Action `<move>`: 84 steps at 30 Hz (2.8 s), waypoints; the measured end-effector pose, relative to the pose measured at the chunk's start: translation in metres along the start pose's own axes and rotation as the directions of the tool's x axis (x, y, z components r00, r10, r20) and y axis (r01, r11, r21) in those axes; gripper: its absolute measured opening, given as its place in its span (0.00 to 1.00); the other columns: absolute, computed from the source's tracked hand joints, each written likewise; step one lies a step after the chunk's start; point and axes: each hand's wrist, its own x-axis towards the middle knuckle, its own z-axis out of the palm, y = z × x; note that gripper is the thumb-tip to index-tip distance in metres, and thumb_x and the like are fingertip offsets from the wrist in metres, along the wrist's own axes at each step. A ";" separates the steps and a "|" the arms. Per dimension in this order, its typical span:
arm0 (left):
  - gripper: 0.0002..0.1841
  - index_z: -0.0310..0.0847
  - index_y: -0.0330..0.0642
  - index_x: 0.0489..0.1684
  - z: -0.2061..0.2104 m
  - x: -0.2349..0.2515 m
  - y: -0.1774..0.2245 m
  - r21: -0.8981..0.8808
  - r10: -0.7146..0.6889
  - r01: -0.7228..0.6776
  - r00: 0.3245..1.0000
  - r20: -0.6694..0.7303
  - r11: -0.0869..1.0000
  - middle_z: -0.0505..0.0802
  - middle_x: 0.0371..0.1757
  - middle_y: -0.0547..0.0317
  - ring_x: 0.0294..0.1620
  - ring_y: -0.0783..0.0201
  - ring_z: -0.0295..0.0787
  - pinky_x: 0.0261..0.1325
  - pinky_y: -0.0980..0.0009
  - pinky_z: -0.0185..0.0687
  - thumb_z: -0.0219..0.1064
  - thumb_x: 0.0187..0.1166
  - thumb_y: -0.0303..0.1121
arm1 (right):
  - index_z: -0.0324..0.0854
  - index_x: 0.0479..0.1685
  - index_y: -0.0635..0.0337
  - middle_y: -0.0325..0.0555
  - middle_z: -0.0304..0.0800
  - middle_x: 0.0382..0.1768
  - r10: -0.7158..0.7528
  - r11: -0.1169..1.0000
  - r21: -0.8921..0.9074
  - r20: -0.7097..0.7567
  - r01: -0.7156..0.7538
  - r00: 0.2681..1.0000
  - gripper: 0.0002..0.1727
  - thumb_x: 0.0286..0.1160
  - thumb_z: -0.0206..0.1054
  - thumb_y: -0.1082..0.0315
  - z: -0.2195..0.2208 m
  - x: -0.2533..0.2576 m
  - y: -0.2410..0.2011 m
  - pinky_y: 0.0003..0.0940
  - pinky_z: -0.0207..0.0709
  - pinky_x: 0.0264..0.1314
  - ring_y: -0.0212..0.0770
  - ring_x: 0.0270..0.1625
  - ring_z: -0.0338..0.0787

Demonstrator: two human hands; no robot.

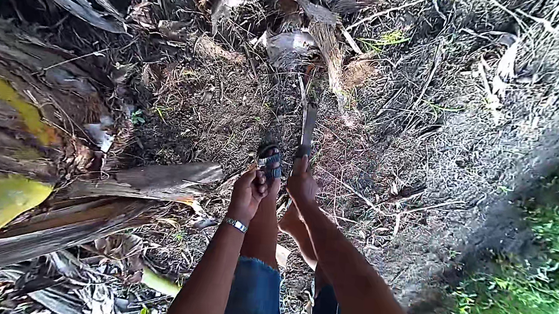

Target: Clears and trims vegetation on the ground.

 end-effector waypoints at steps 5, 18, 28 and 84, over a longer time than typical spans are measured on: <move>0.19 0.74 0.42 0.36 -0.033 0.000 -0.001 0.056 0.009 -0.006 0.998 -0.064 0.998 0.82 0.23 0.62 0.16 0.70 0.73 0.21 0.77 0.73 0.40 0.96 0.37 | 0.47 0.98 0.42 0.62 0.81 0.74 0.022 0.996 0.081 -0.004 -0.021 1.000 0.48 0.76 0.69 0.60 -0.002 -0.001 0.026 0.66 0.82 0.62 0.65 0.64 0.90; 0.15 0.75 0.41 0.46 0.022 0.002 -0.017 0.049 -0.055 0.048 0.988 0.147 0.998 0.84 0.30 0.62 0.25 0.69 0.79 0.31 0.74 0.79 0.42 0.95 0.32 | 0.80 0.79 0.52 0.64 0.95 0.49 -0.226 0.973 0.018 -0.092 0.228 0.970 0.30 0.72 0.72 0.63 -0.180 -0.059 0.068 0.70 0.81 0.55 0.66 0.50 0.94; 0.14 0.78 0.42 0.43 0.021 -0.007 -0.037 0.158 -0.021 0.002 0.993 0.118 0.987 0.81 0.24 0.67 0.18 0.75 0.71 0.24 0.79 0.71 0.47 0.94 0.32 | 0.41 0.97 0.60 0.76 0.74 0.76 -0.133 0.984 0.127 0.056 0.125 0.990 0.48 0.79 0.65 0.65 0.054 0.007 0.032 0.62 0.85 0.62 0.69 0.64 0.88; 0.25 0.61 0.52 0.22 0.163 0.020 -0.052 0.291 -0.030 0.082 0.983 -0.179 0.953 0.59 0.10 0.72 0.07 0.73 0.50 0.12 0.77 0.50 0.44 0.95 0.55 | 0.66 0.90 0.36 0.57 0.90 0.65 -0.216 0.956 -0.123 0.317 0.265 0.924 0.38 0.75 0.68 0.48 -0.227 0.045 0.088 0.69 0.79 0.65 0.62 0.67 0.89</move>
